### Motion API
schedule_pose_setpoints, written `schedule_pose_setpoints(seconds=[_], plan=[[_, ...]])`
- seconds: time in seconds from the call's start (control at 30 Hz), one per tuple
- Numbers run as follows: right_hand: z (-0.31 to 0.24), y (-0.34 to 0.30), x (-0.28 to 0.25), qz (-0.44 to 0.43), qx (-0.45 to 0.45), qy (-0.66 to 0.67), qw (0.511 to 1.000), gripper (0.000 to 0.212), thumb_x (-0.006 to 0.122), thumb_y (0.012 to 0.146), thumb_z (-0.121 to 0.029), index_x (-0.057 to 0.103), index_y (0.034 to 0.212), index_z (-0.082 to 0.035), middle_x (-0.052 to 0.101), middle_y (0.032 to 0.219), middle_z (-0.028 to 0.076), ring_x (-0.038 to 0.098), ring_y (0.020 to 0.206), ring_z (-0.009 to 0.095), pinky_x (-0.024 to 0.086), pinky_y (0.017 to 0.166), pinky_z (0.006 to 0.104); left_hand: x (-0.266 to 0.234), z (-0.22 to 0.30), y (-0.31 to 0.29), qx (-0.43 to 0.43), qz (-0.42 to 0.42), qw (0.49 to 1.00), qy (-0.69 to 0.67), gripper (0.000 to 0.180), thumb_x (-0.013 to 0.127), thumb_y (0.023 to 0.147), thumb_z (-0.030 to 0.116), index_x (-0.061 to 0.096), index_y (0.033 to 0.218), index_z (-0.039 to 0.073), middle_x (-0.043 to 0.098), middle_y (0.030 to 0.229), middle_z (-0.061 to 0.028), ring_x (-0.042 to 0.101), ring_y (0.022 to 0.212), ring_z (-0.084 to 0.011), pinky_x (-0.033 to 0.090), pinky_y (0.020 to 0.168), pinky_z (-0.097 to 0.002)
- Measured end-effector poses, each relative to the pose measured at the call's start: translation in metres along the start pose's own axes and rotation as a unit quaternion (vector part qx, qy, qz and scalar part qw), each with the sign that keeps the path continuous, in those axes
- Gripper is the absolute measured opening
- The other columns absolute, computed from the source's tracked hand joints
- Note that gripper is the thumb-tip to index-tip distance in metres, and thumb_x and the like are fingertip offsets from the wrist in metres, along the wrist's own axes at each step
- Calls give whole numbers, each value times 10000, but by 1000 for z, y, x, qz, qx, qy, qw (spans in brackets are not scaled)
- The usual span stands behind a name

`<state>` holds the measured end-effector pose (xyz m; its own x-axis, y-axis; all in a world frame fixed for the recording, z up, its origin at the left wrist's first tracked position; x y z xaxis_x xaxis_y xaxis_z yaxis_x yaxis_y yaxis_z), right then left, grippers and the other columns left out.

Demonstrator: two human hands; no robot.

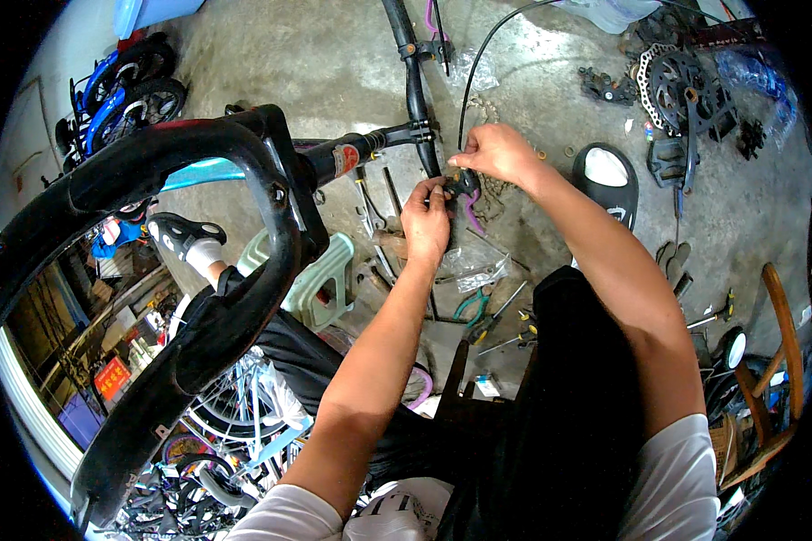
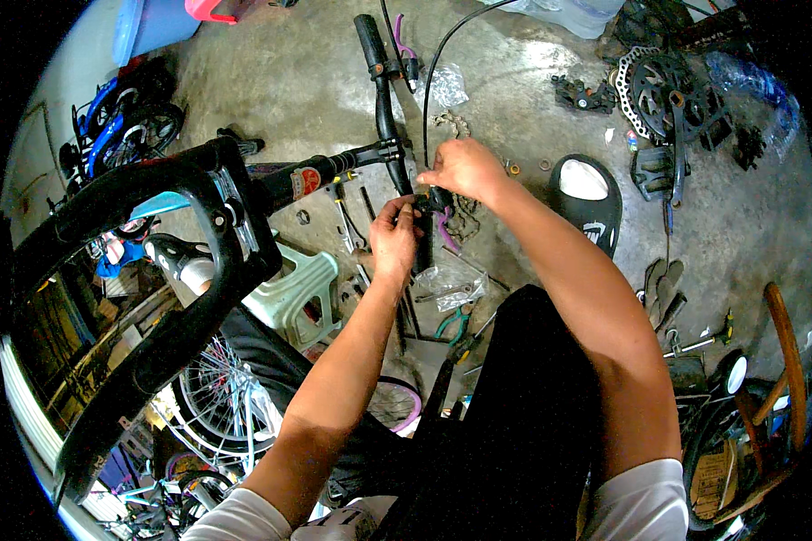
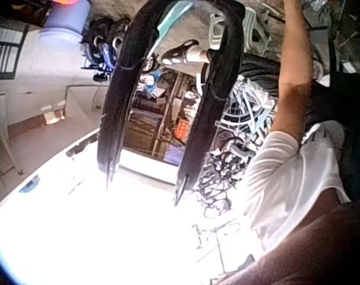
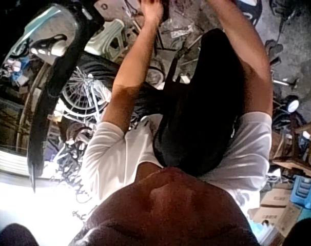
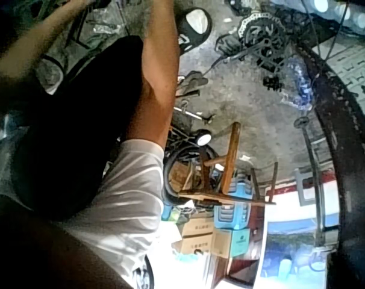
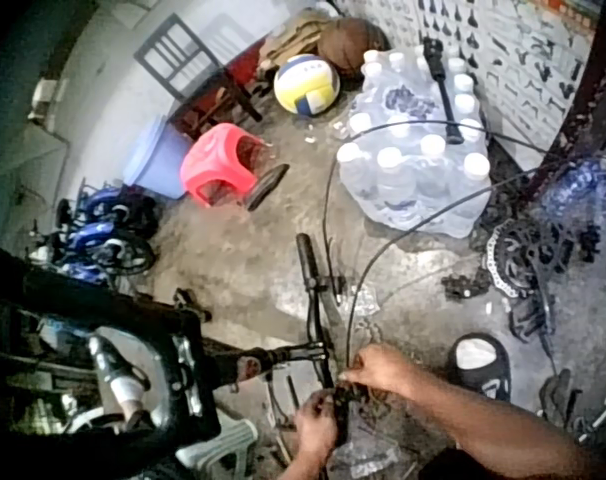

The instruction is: The person threads a cable through a bike frame component and uses pliers to pull and secure the cable housing while seated on the floor.

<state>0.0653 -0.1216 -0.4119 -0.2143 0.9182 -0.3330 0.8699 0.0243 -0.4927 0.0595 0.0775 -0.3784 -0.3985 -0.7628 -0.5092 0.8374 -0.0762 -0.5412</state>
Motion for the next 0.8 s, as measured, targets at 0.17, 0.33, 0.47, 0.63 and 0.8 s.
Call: schedule_pose_setpoints(seconds=[0.17,0.33,0.47,0.63,0.8], plan=[[8,13,9,-11,-32,-8,999,358,777,837,-368,753,947,-28,733,950,213,709,932,382,546,841,477,3,3,-3,7,7,1000,14,204,545,1009,93,704,1106,9,671,825,-83,615,613,-148,518,621,-309],[13,19,15,-38,-44,25,998,341,785,838,-344,757,985,-37,734,952,202,706,913,382,544,825,466,4,6,2,-11,-12,1000,23,211,538,1007,96,701,1106,5,657,812,-84,622,621,-150,517,624,-310],[20,19,17,-57,-44,106,992,333,777,852,-337,758,1010,-44,738,956,194,710,898,351,541,814,446,4,2,7,-24,-46,998,28,209,543,1040,152,694,1161,70,619,854,-13,590,678,-104,483,587,-274],[24,20,18,-72,-37,117,990,328,782,843,-329,766,1020,-53,746,965,181,717,902,316,543,815,420,3,7,7,11,-25,999,47,200,606,1011,151,707,1150,48,675,873,-36,600,669,-111,497,613,-271],[23,14,9,-58,-24,116,991,290,792,811,-291,772,987,-62,757,959,156,723,902,296,546,816,403,7,29,7,45,-6,994,99,206,672,971,168,748,1091,18,722,846,-57,614,647,-109,511,627,-276]])
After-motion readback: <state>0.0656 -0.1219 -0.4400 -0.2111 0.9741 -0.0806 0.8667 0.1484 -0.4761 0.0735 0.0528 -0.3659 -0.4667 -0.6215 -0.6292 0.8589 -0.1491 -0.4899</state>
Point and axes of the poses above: each hand's wrist, its own y-axis towards the middle knuckle, its own x-axis out of the palm, z = x × y, the point moved 6 cm from there along y, towards the middle knuckle
